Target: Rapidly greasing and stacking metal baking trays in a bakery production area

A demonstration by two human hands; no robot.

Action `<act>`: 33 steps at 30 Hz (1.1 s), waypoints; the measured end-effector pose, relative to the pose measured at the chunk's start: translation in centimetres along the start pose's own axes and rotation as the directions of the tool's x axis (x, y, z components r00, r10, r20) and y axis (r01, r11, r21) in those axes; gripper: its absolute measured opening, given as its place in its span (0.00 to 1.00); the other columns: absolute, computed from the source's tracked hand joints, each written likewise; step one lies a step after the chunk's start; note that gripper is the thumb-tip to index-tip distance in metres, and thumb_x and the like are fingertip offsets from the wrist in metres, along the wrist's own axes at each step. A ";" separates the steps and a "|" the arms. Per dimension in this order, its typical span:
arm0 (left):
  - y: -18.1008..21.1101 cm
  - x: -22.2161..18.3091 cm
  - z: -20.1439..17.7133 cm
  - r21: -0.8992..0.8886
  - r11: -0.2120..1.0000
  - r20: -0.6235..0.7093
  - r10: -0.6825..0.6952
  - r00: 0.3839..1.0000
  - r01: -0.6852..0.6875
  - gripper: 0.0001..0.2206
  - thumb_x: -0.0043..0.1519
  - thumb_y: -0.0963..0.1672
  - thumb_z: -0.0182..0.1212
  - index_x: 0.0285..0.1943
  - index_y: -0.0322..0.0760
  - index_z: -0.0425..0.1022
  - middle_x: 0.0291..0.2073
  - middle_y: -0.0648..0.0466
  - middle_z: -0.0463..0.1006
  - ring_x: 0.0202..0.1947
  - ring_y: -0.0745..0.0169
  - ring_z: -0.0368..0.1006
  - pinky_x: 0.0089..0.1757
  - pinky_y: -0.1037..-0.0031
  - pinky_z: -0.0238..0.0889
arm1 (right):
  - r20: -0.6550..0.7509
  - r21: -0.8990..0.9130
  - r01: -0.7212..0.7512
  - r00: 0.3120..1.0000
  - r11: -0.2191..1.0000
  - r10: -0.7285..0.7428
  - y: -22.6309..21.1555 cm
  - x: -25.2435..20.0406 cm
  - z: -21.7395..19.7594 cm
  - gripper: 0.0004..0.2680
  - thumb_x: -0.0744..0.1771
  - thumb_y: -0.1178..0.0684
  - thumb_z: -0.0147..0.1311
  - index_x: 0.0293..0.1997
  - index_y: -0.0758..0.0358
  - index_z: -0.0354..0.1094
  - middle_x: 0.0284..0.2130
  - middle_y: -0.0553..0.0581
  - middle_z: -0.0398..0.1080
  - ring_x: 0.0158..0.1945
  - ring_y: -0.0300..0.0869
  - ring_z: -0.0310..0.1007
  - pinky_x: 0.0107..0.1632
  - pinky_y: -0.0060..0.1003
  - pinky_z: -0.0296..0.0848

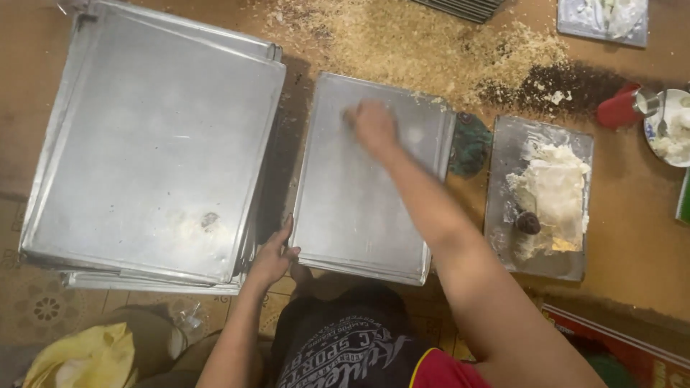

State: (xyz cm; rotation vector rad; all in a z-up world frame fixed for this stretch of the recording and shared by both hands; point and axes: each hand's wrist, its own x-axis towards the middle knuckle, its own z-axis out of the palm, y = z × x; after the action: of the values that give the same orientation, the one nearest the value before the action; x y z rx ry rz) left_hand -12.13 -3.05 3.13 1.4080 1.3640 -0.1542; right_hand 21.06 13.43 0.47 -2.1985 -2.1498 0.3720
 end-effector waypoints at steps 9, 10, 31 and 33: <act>-2.4 1.3 1.5 0.003 1.000 -0.111 0.032 0.993 -0.031 0.34 0.65 0.48 0.59 0.81 0.64 0.47 0.73 0.49 0.62 0.74 0.41 0.53 0.69 0.49 0.43 | 0.129 0.130 0.291 0.943 0.948 -0.307 -10.4 -14.4 -0.4 0.08 0.69 0.55 0.42 0.38 0.55 0.72 0.40 0.58 0.73 0.47 0.55 0.72 0.48 0.53 0.69; -1.8 1.0 1.6 -0.029 1.000 -0.111 0.004 0.994 -0.008 0.33 0.65 0.47 0.58 0.80 0.64 0.49 0.72 0.47 0.63 0.73 0.42 0.55 0.68 0.51 0.47 | 0.140 0.038 0.416 0.898 0.908 -0.417 -10.3 -15.9 0.2 0.06 0.68 0.55 0.43 0.40 0.55 0.69 0.41 0.59 0.70 0.48 0.56 0.69 0.48 0.53 0.65; 15.3 -5.9 -0.8 -0.234 0.932 -0.312 0.197 0.929 -0.277 0.28 0.61 0.51 0.56 0.71 0.42 0.65 0.69 0.50 0.67 0.67 0.54 0.66 0.64 0.58 0.59 | -0.005 0.750 -0.313 0.878 0.583 0.478 11.5 -15.8 -5.2 0.21 0.64 0.58 0.58 0.66 0.57 0.65 0.61 0.54 0.69 0.63 0.45 0.68 0.62 0.37 0.64; 16.2 -6.4 -1.2 -0.173 0.890 -0.369 0.340 0.865 -0.423 0.26 0.61 0.49 0.56 0.69 0.39 0.67 0.66 0.47 0.71 0.65 0.52 0.69 0.61 0.59 0.62 | -0.207 0.764 -0.120 0.885 0.634 0.417 10.8 -12.7 -6.0 0.21 0.61 0.61 0.59 0.62 0.58 0.67 0.57 0.55 0.71 0.59 0.45 0.70 0.59 0.39 0.66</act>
State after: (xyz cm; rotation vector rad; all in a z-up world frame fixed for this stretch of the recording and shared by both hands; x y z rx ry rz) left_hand -2.54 -1.55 17.61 1.5025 1.2807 0.5251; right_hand 32.73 1.29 5.92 -1.8757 -1.1410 0.6419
